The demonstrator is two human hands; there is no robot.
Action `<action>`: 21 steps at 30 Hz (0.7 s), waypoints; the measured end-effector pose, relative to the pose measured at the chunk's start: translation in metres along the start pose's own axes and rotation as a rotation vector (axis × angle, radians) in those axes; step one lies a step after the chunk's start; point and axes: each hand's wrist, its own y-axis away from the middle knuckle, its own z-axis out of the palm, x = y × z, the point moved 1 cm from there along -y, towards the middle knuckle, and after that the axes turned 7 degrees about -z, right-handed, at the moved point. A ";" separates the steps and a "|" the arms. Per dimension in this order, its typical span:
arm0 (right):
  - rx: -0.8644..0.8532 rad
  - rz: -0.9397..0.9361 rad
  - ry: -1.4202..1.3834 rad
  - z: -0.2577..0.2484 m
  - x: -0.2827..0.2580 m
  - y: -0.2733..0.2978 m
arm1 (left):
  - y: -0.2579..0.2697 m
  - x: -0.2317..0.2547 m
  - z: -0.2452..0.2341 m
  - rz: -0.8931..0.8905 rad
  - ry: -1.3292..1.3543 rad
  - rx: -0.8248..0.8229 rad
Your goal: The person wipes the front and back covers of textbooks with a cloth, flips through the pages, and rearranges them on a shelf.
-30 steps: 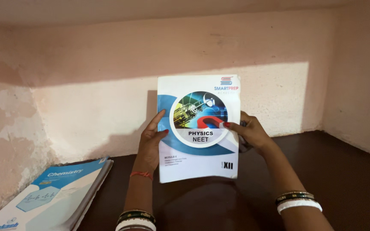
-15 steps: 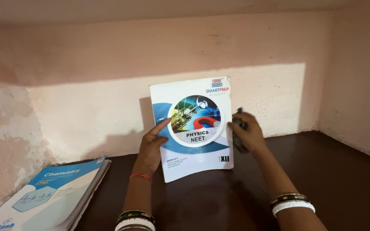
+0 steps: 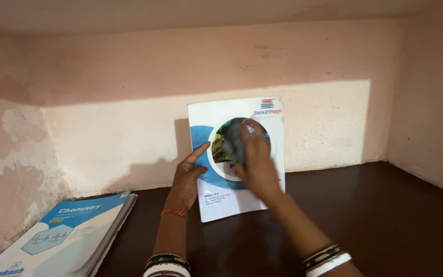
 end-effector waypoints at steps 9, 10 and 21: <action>-0.521 -0.311 0.192 0.055 -0.018 0.056 | -0.001 -0.011 -0.016 0.014 0.049 0.030; -0.494 -0.225 0.187 0.052 -0.006 0.052 | -0.002 -0.011 -0.016 0.012 0.107 -0.001; -0.104 0.242 0.059 0.026 0.026 0.038 | -0.004 -0.005 -0.006 0.055 -0.018 -0.009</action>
